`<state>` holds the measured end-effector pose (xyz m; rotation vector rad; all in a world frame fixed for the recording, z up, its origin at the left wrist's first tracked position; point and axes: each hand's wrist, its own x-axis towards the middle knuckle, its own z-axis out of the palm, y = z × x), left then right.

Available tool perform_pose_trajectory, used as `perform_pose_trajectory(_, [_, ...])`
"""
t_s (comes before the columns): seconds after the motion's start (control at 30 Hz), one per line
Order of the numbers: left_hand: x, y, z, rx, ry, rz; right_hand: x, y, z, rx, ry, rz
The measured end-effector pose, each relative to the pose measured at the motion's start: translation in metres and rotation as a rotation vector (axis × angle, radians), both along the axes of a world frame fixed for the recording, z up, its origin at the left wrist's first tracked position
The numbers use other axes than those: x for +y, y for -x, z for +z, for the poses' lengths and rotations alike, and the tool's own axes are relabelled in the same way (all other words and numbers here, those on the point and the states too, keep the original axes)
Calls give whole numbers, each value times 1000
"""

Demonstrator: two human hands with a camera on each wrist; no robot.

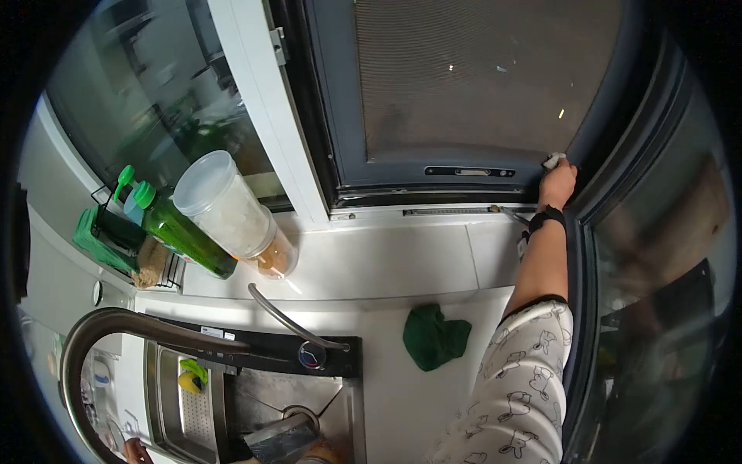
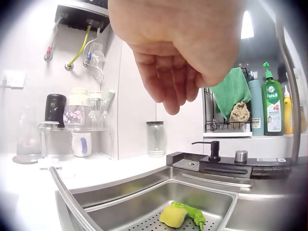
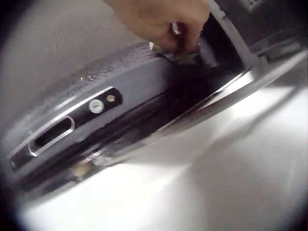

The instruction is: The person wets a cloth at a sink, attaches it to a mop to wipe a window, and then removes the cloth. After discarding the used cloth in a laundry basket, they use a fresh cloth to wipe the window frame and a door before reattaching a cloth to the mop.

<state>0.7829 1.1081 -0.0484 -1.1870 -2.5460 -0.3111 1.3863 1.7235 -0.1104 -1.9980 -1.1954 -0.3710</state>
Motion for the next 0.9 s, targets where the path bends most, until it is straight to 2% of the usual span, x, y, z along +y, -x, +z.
perform_pose_trajectory(0.07, [-3, 3, -5, -15, 13, 17, 2, 8, -1, 1, 18, -26])
perform_pose_trajectory(0.13, [-3, 6, -11, -33, 29, 33, 1, 22, -7, 80, 24, 210])
perform_pose_trajectory(0.17, [-3, 8, -13, -41, 39, 36, -5, 43, -11, 22, -73, 251])
perform_pose_trajectory(0.23, [-1, 11, -16, -58, 54, 49, -25, 115, -7, -7, -188, 405])
perform_pose_trajectory(0.3, [-1, 11, -17, -73, 78, 77, -40, 191, 0, 214, -118, 634])
perform_pose_trajectory(0.33, [0, 11, -16, -83, 92, 101, -39, 224, -7, 3, -236, 787])
perform_pose_trajectory(0.37, [0, 11, -15, -88, 102, 113, -45, 259, 0, -60, -242, 860])
perform_pose_trajectory(0.4, [0, 11, -14, -96, 130, 154, -51, 288, 5, 75, -171, 904])
perform_pose_trajectory(0.43, [0, 11, -12, -71, 105, 102, -51, 297, 2, 21, -208, 831])
perform_pose_trajectory(0.47, [0, 9, -9, -46, 82, 50, -53, 292, 2, 25, -211, 828])
perform_pose_trajectory(0.53, [7, 2, 0, -53, 20, -19, -52, 272, 7, -101, -163, 1012])
perform_pose_trajectory(0.57, [7, 0, 0, -49, 19, -22, -55, 260, 17, -117, -57, 1009])
perform_pose_trajectory(0.6, [6, 1, 0, 22, -28, -72, -53, 244, 19, -114, -57, 1006])
perform_pose_trajectory(0.67, [2, 3, -2, 98, -66, -114, -43, 202, 21, -125, -178, 908])
perform_pose_trajectory(0.73, [-4, 4, -5, 71, -48, -74, -41, 149, 27, -166, -243, 656])
perform_pose_trajectory(0.77, [-7, 4, -6, 55, -42, -54, -37, 121, 29, -3, -190, 559])
perform_pose_trajectory(0.8, [-8, 5, -9, 42, -35, -35, -18, 84, 15, -173, -276, 371])
perform_pose_trajectory(0.87, [-10, 7, -14, 18, -31, -4, -2, 26, 8, 192, -252, 196])
perform_pose_trajectory(0.9, [-11, 8, -15, 10, -31, 4, 50, -32, -35, 473, -442, 218])
